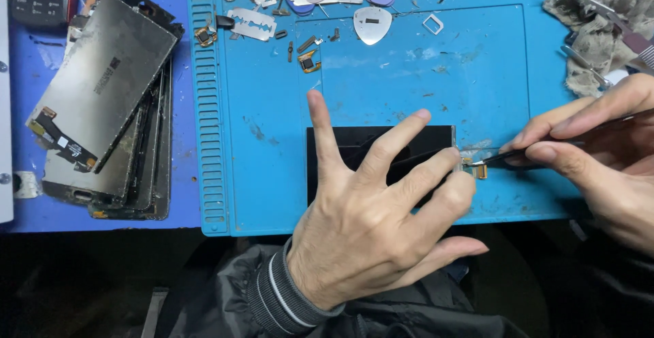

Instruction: Repairing and cleaning a phone LCD screen assembly on a workbench mat using precision tools.

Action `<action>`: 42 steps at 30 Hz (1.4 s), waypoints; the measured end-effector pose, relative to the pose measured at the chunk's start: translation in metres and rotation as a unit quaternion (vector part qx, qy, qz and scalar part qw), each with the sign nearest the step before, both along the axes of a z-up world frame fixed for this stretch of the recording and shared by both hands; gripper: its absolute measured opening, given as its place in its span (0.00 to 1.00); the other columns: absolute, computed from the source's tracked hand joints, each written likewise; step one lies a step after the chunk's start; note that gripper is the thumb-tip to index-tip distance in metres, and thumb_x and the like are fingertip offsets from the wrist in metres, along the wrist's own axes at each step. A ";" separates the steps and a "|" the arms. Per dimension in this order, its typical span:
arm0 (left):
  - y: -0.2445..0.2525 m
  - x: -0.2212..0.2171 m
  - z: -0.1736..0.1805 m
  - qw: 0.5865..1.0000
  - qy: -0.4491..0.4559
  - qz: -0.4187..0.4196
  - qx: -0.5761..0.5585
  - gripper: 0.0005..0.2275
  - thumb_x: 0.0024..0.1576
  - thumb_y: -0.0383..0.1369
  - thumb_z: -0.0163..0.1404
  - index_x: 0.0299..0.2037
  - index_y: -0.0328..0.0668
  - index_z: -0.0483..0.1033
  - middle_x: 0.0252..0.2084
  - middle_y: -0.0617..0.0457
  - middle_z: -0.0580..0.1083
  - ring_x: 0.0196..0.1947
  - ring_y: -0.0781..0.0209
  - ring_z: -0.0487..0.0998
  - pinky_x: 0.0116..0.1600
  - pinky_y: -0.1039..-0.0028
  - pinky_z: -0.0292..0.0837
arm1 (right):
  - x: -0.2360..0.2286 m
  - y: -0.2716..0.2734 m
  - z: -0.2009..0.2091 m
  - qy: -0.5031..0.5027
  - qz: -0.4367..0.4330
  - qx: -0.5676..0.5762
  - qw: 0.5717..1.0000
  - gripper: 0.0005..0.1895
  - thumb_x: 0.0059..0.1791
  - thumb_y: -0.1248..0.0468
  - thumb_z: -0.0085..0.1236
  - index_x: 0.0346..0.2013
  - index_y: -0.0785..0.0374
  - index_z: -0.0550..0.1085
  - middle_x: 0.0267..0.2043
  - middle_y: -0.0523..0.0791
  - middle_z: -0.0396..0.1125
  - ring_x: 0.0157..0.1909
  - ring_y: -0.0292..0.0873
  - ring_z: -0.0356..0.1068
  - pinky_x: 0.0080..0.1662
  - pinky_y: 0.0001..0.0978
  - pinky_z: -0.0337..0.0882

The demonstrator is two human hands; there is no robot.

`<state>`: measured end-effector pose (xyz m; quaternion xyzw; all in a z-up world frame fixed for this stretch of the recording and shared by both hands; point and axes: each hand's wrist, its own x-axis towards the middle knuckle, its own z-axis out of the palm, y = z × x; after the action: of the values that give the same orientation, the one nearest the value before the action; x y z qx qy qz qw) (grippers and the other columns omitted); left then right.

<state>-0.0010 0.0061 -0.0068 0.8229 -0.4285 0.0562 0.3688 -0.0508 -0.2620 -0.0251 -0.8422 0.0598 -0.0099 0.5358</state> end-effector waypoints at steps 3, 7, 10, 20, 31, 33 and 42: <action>-0.002 0.000 -0.001 1.000 -0.008 0.019 -0.003 0.18 0.57 0.46 0.59 0.48 0.42 0.72 0.51 0.54 0.78 0.66 0.43 0.67 0.64 0.10 0.20 | -0.002 -0.001 0.002 -0.004 0.025 -0.004 1.000 0.19 0.50 0.80 0.53 0.49 0.66 0.58 0.44 0.54 0.71 0.46 0.48 0.80 0.54 0.37 0.86; -0.003 -0.003 -0.002 0.999 -0.026 0.028 0.019 0.22 0.58 0.49 0.57 0.54 0.43 0.72 0.53 0.52 0.80 0.65 0.43 0.69 0.65 0.10 0.23 | -0.005 -0.002 -0.001 -0.013 0.022 -0.025 0.999 0.18 0.50 0.80 0.55 0.48 0.67 0.59 0.43 0.54 0.72 0.45 0.48 0.80 0.50 0.34 0.85; -0.002 -0.003 -0.003 0.999 -0.033 0.029 0.026 0.23 0.59 0.51 0.55 0.56 0.45 0.72 0.53 0.53 0.80 0.64 0.43 0.69 0.65 0.11 0.23 | -0.007 -0.004 -0.001 -0.006 0.031 -0.016 0.999 0.18 0.50 0.80 0.54 0.48 0.66 0.59 0.43 0.53 0.72 0.44 0.48 0.81 0.51 0.35 0.86; -0.002 -0.001 -0.002 0.999 -0.020 0.027 0.022 0.25 0.56 0.49 0.61 0.56 0.41 0.71 0.51 0.53 0.80 0.63 0.45 0.69 0.66 0.10 0.24 | -0.012 -0.016 -0.009 0.002 0.081 0.028 0.996 0.17 0.46 0.78 0.54 0.44 0.63 0.62 0.40 0.52 0.75 0.43 0.46 0.85 0.51 0.35 0.91; -0.003 -0.001 0.001 0.999 -0.007 0.024 0.022 0.22 0.58 0.47 0.57 0.56 0.42 0.73 0.53 0.54 0.78 0.65 0.46 0.66 0.65 0.10 0.23 | -0.021 -0.044 -0.038 -0.012 0.015 0.078 0.997 0.18 0.53 0.79 0.44 0.54 0.63 0.54 0.51 0.54 0.65 0.48 0.52 0.78 0.57 0.41 0.85; -0.003 -0.001 0.004 0.999 -0.017 0.027 0.025 0.20 0.57 0.45 0.59 0.54 0.43 0.75 0.53 0.55 0.77 0.66 0.46 0.65 0.65 0.09 0.25 | -0.020 -0.043 -0.040 -0.029 -0.004 0.085 0.996 0.17 0.56 0.77 0.44 0.55 0.64 0.54 0.53 0.54 0.64 0.50 0.52 0.76 0.58 0.40 0.83; -0.019 -0.006 0.018 0.993 -0.009 0.100 -0.063 0.06 0.58 0.29 0.58 0.43 0.40 0.81 0.44 0.55 0.81 0.60 0.44 0.75 0.69 0.12 0.28 | -0.011 -0.029 -0.017 -0.027 -0.002 0.052 0.998 0.18 0.56 0.78 0.43 0.59 0.68 0.54 0.52 0.58 0.63 0.46 0.54 0.75 0.51 0.40 0.83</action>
<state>-0.0065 -0.0127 0.0113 0.8364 -0.3429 0.1275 0.4082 -0.0619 -0.2909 -0.0419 -0.8123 0.0472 -0.0303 0.5806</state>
